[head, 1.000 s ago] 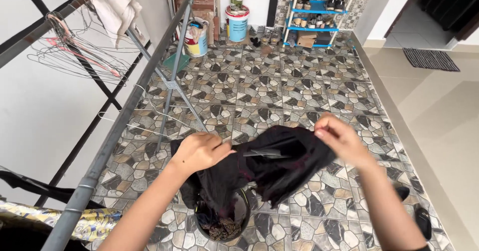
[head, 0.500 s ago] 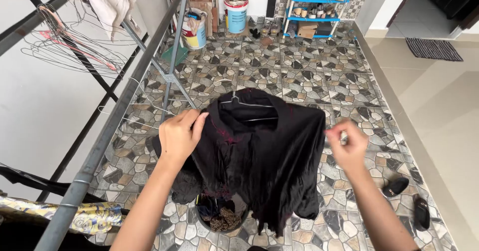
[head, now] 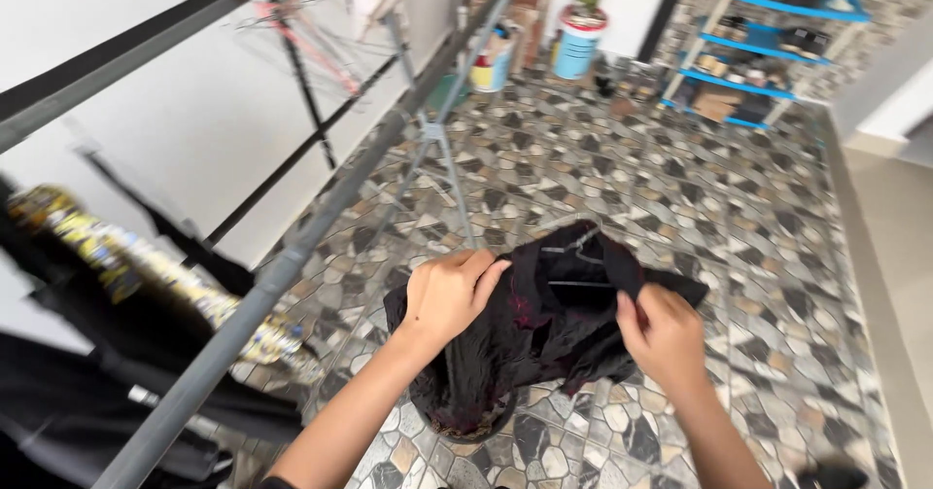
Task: Hanging various items of clothing from a bucket onto a drying rack using hangers.
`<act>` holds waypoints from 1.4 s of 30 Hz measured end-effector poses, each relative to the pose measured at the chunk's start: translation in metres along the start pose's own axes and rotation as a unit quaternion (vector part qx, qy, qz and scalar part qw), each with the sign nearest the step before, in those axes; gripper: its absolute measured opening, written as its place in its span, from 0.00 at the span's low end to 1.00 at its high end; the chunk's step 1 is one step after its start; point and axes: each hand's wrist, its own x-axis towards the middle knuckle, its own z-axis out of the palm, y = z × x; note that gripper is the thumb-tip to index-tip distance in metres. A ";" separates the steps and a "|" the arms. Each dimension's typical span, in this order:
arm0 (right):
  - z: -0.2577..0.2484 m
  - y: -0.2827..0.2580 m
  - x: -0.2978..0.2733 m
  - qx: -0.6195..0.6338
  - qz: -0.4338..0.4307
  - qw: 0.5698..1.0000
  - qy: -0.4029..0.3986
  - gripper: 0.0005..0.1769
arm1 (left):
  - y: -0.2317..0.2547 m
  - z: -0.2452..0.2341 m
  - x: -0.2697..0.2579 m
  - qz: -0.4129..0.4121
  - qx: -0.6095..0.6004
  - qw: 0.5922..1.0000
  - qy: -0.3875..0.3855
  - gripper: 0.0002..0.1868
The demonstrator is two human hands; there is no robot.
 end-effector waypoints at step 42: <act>0.409 -0.341 0.191 0.566 -0.052 0.815 -0.109 0.12 | -0.138 -0.118 -0.187 -0.361 0.105 0.912 0.165 0.25</act>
